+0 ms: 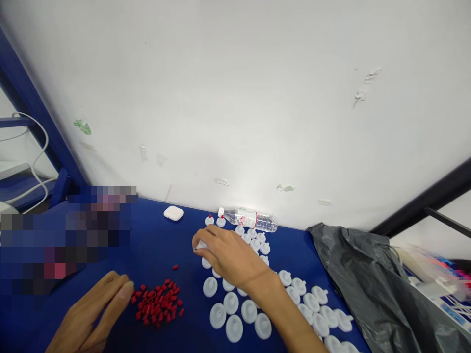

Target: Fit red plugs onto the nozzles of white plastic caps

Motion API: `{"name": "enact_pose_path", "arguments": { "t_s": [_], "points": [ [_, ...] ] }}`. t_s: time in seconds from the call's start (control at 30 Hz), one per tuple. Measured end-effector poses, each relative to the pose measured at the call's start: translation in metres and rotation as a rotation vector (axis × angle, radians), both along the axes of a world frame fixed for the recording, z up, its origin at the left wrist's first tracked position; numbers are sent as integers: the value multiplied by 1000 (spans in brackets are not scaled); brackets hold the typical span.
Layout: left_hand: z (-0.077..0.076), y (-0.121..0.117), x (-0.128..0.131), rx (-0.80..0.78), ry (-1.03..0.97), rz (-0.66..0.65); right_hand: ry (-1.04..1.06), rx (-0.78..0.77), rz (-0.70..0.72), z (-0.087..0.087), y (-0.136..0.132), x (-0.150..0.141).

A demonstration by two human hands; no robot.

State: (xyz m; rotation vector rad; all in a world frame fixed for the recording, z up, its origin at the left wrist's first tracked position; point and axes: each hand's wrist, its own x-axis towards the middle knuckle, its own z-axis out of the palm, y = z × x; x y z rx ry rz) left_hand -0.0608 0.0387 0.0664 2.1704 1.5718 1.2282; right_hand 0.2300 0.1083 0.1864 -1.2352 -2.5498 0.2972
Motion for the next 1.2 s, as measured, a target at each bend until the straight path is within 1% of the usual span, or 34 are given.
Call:
{"name": "enact_pose_path", "arguments": {
  "t_s": [0.1,0.2,0.3,0.4,0.47,0.53,0.63,0.77,0.87,1.0,1.07,1.13,1.2],
  "points": [
    [5,8,11,-71,26,-68,-17,-28,91,-13,7,-3],
    [1,11,16,-80,52,-113,-43,-24,133,-24,9,-8],
    [-6,12,16,-70,63,-169,-70,-17,134,-27,10,-7],
    [-11,12,16,-50,69,-204,-98,22,66,-22,14,-1],
    [-15,12,16,-37,92,-195,-113,72,-38,-19,20,4],
    [-16,11,17,-27,125,-189,-139,120,-149,-21,28,8],
    [-14,9,19,-40,133,-186,-199,147,-235,-33,44,12],
    [-6,7,21,-68,84,-165,-257,153,-243,-55,60,14],
    [-3,7,21,-66,74,-154,-277,156,-246,-63,62,14],
    [-2,9,19,-3,70,-192,-276,137,-260,-64,60,14],
    [0,10,19,12,70,-184,-278,114,-271,-62,60,13],
    [2,10,21,22,52,-153,-273,89,-281,-58,60,12],
    [4,9,22,56,23,-140,-250,72,-283,-48,58,10]
  ]
}}
